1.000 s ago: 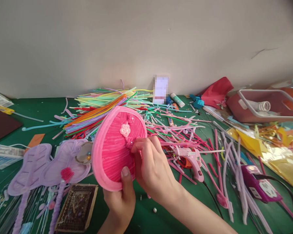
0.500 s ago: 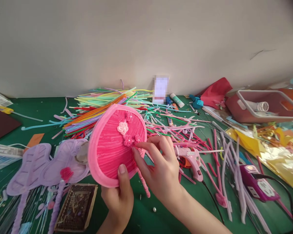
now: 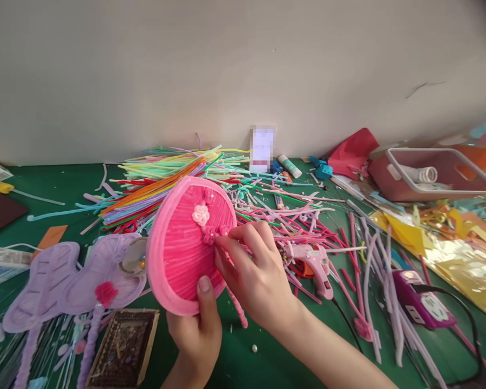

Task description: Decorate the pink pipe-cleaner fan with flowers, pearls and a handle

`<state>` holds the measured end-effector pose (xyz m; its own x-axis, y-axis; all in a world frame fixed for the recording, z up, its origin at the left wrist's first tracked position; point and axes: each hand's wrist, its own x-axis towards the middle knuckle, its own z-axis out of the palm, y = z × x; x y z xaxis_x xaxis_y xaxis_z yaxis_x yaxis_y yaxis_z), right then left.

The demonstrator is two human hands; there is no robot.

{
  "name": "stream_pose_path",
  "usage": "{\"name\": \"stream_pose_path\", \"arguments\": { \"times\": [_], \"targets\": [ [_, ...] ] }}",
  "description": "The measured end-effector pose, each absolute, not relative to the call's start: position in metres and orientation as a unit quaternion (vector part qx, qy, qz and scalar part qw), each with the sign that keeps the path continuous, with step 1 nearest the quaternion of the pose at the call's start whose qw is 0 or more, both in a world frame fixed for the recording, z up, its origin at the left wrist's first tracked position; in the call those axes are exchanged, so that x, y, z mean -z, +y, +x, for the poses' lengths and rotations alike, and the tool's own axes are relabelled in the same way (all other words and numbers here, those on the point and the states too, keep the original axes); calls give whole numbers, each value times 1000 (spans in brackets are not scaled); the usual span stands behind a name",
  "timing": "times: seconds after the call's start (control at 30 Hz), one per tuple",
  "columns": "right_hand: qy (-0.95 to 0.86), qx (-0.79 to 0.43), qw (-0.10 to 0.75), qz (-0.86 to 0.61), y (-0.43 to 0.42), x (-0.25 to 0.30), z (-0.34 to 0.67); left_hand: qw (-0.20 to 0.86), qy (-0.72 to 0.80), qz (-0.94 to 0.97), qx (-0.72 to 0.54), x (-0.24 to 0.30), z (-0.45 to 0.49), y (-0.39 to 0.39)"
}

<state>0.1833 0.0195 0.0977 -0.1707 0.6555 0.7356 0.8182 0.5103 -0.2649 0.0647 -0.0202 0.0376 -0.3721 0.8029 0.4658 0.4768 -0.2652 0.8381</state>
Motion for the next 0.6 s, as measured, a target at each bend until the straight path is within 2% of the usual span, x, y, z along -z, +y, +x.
{"name": "stream_pose_path", "arguments": {
  "times": [0.27,0.6],
  "targets": [
    [-822,120,334,-446,31,-98,198,98,553,598,-573,-45,63,-16],
    [-829,142,341,-420,38,-97,198,107,586,574,-562,-47,66,-16]
  ]
}}
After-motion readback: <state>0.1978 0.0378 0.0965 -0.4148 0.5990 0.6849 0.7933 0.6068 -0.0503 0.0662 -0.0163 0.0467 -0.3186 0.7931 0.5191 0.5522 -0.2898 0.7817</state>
